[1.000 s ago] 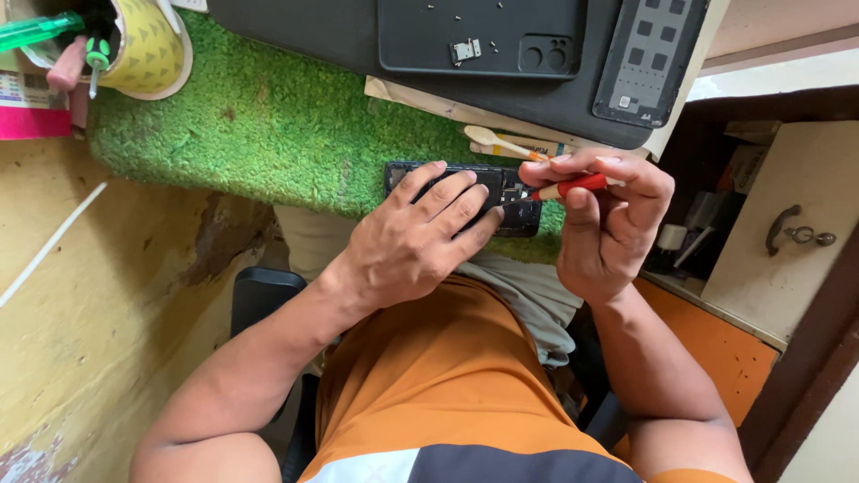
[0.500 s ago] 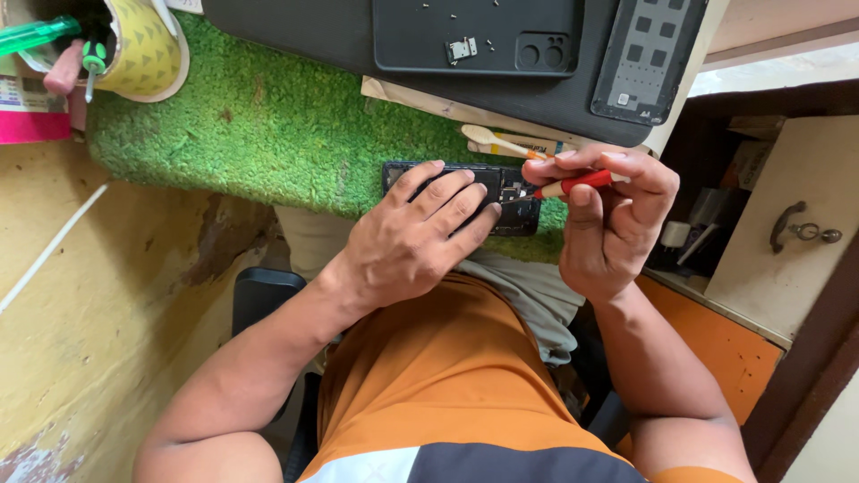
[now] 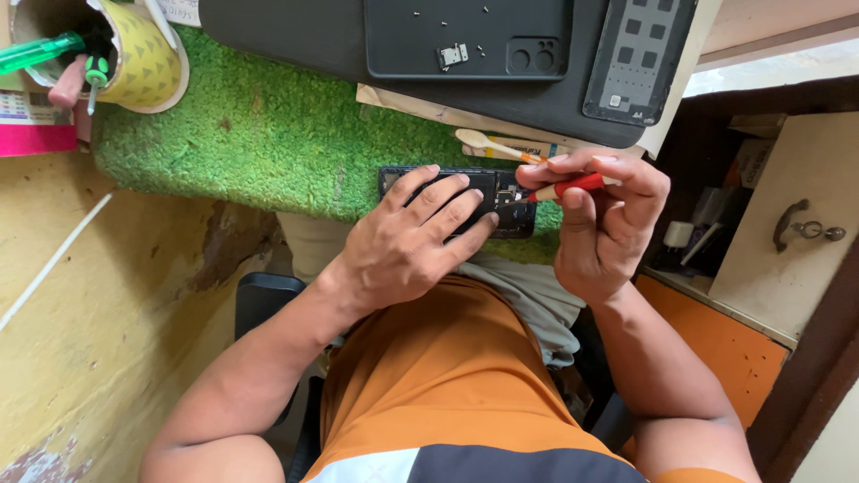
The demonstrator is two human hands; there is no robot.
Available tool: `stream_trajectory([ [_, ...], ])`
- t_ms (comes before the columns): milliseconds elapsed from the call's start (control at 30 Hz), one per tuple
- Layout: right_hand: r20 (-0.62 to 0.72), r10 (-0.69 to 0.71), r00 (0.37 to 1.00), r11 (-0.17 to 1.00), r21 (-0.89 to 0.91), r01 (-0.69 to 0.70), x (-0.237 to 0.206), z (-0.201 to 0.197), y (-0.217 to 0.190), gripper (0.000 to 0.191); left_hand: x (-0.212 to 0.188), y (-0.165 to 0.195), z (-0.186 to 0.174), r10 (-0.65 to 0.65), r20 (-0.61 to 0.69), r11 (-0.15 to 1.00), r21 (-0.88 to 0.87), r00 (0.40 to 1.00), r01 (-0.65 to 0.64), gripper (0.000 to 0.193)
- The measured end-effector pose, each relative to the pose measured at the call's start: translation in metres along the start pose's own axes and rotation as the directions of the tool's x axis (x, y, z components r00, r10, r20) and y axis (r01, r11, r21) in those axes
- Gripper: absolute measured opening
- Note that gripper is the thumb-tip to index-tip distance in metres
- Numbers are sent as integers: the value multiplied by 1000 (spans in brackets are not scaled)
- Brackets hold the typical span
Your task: The person pries open the back cover of a smartphone by hand, removes it, and works on the internal components. They pick up a red-handled screwdriver and unscrew screws from the phone's interior while holding the phone steady on the bench.
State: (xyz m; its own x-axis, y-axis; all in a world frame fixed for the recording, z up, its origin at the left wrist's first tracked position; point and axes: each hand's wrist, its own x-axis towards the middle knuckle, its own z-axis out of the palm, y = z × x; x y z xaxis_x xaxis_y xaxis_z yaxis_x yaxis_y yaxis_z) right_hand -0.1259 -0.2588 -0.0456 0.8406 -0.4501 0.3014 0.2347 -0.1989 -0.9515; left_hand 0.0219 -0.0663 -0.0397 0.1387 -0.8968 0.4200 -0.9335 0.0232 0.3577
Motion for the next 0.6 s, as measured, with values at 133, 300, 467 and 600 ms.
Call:
stream_trajectory([
  [133,5,-15,1000,1000,12,15,1,-1,-1,27,2,1,0,-6,-3,1000,15,1000,7,34],
  [300,5,1,1000,1000,17,-1,2,-1,-4,24,3,3,-1,-18,-3,1000,7,1000,18,33],
  [467,19,-3,1000,1000,2,3,3,-2,-7,27,5,4,-2,-15,-8,1000,16,1000,15,33],
  [600,7,12,1000,999,32,-12,4,-5,-8,27,7,3,-2,-7,-10,1000,16,1000,7,32],
])
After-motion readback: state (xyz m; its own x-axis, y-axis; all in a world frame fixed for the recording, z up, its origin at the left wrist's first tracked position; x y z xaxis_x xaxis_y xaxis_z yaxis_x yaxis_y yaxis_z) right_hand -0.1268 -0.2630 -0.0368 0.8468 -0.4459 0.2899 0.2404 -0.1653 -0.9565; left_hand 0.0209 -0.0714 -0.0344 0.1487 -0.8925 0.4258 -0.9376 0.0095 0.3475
